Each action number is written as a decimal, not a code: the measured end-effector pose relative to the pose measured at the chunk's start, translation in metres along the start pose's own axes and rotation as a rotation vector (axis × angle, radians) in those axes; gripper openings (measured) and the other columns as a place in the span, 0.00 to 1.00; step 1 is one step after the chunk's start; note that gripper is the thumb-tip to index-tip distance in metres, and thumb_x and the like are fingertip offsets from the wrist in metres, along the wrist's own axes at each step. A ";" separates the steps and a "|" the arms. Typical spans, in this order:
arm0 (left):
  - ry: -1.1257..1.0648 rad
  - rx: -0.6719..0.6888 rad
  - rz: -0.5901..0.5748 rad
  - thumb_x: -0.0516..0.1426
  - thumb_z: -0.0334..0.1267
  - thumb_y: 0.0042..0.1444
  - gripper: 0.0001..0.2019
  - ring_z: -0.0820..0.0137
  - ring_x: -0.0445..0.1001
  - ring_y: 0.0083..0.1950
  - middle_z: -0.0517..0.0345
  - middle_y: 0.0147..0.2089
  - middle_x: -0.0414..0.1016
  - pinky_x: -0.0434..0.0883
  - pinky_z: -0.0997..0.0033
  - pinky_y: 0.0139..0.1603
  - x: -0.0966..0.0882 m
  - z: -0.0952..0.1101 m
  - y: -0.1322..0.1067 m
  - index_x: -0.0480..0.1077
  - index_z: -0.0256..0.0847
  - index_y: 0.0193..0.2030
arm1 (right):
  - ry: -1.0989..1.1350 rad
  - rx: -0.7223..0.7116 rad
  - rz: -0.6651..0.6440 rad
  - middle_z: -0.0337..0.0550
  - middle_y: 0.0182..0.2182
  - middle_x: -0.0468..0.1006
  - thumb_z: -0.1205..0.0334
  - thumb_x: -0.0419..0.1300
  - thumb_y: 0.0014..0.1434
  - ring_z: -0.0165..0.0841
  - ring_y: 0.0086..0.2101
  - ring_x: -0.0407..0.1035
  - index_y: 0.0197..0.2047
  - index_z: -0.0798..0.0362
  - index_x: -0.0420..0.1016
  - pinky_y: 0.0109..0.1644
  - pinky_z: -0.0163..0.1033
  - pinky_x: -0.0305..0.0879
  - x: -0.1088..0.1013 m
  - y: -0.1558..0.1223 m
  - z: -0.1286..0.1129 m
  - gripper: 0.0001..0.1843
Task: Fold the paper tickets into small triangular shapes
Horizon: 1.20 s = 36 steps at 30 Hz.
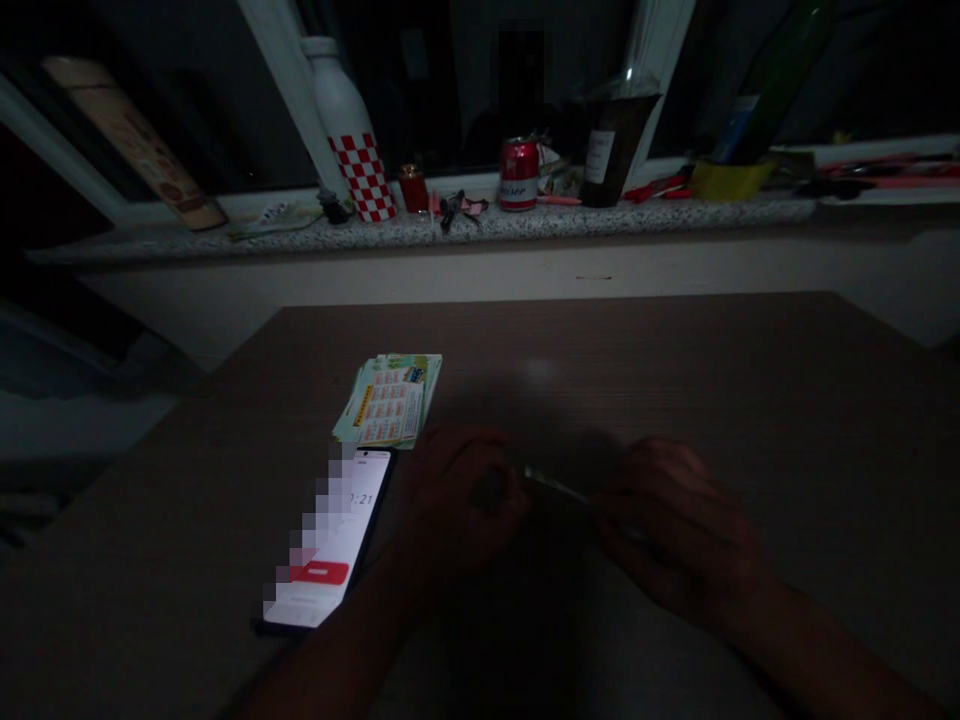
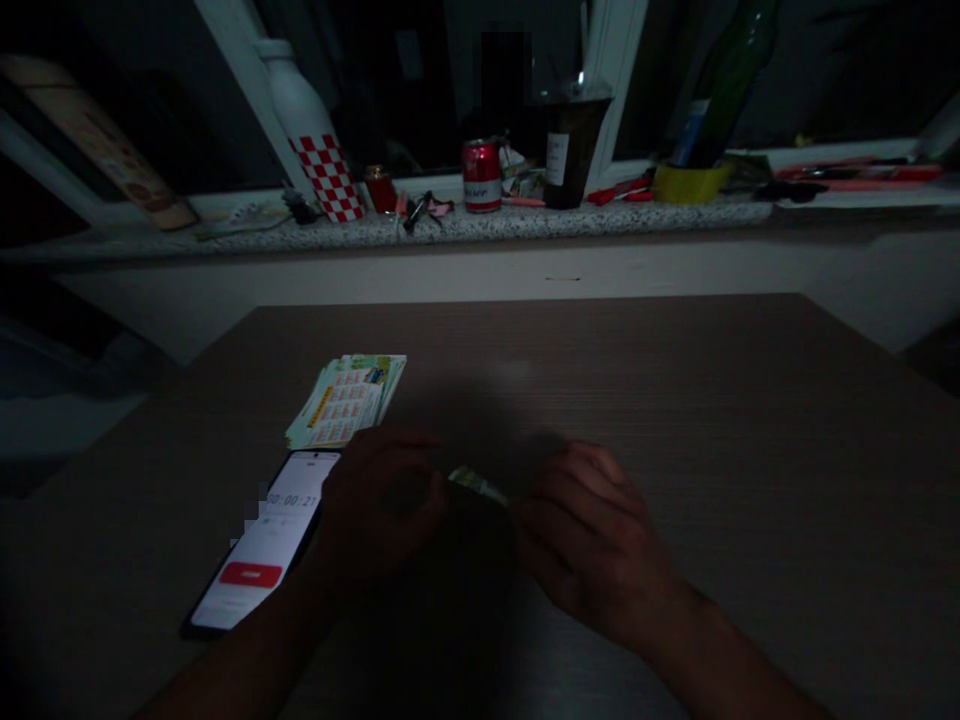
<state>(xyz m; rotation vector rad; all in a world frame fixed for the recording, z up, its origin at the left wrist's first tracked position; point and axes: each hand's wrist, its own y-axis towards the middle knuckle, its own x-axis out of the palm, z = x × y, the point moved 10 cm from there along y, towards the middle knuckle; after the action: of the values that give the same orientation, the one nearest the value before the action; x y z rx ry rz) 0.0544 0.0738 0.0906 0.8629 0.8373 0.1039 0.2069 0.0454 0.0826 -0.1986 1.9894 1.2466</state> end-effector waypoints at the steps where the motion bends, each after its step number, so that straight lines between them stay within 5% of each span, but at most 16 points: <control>1: -0.036 0.007 -0.037 0.60 0.29 0.49 0.06 0.65 0.74 0.43 0.55 0.41 0.77 0.70 0.61 0.45 0.004 0.003 -0.001 0.69 0.41 0.34 | 0.001 0.010 -0.002 0.41 0.29 0.77 0.71 0.63 0.54 0.37 0.34 0.71 0.39 0.51 0.73 0.42 0.48 0.67 0.000 0.000 0.002 0.09; 4: -0.101 0.051 -0.077 0.60 0.31 0.50 0.11 0.65 0.74 0.43 0.53 0.42 0.76 0.71 0.61 0.44 0.010 0.015 -0.004 0.69 0.40 0.41 | -0.002 0.026 -0.025 0.41 0.29 0.76 0.72 0.63 0.54 0.37 0.34 0.71 0.39 0.51 0.73 0.42 0.48 0.67 0.003 0.001 0.003 0.09; 9: -0.105 0.121 -0.130 0.58 0.29 0.55 0.03 0.70 0.73 0.36 0.57 0.34 0.76 0.70 0.66 0.40 0.021 0.028 -0.006 0.70 0.40 0.34 | 0.003 0.038 -0.018 0.43 0.30 0.77 0.72 0.63 0.53 0.38 0.34 0.70 0.41 0.53 0.71 0.43 0.49 0.66 0.004 0.003 0.001 0.12; 19: -0.159 0.230 -0.167 0.57 0.30 0.55 0.02 0.71 0.74 0.34 0.59 0.31 0.76 0.69 0.68 0.39 0.031 0.042 -0.015 0.70 0.40 0.32 | -0.073 0.092 0.023 0.41 0.26 0.73 0.70 0.61 0.49 0.37 0.30 0.68 0.30 0.51 0.68 0.35 0.44 0.62 0.005 0.005 0.005 0.07; 36: -0.176 0.180 -0.120 0.59 0.27 0.51 0.04 0.71 0.75 0.33 0.58 0.30 0.77 0.71 0.69 0.37 0.016 0.036 -0.007 0.70 0.39 0.31 | -0.160 0.160 0.039 0.41 0.23 0.71 0.69 0.62 0.49 0.36 0.27 0.67 0.27 0.51 0.66 0.35 0.43 0.60 -0.012 -0.005 0.036 0.08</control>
<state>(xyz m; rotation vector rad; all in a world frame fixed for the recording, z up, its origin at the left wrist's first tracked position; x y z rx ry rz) 0.0884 0.0529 0.0890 0.9733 0.7379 -0.1532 0.2363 0.0701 0.0789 0.0184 1.9502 1.0861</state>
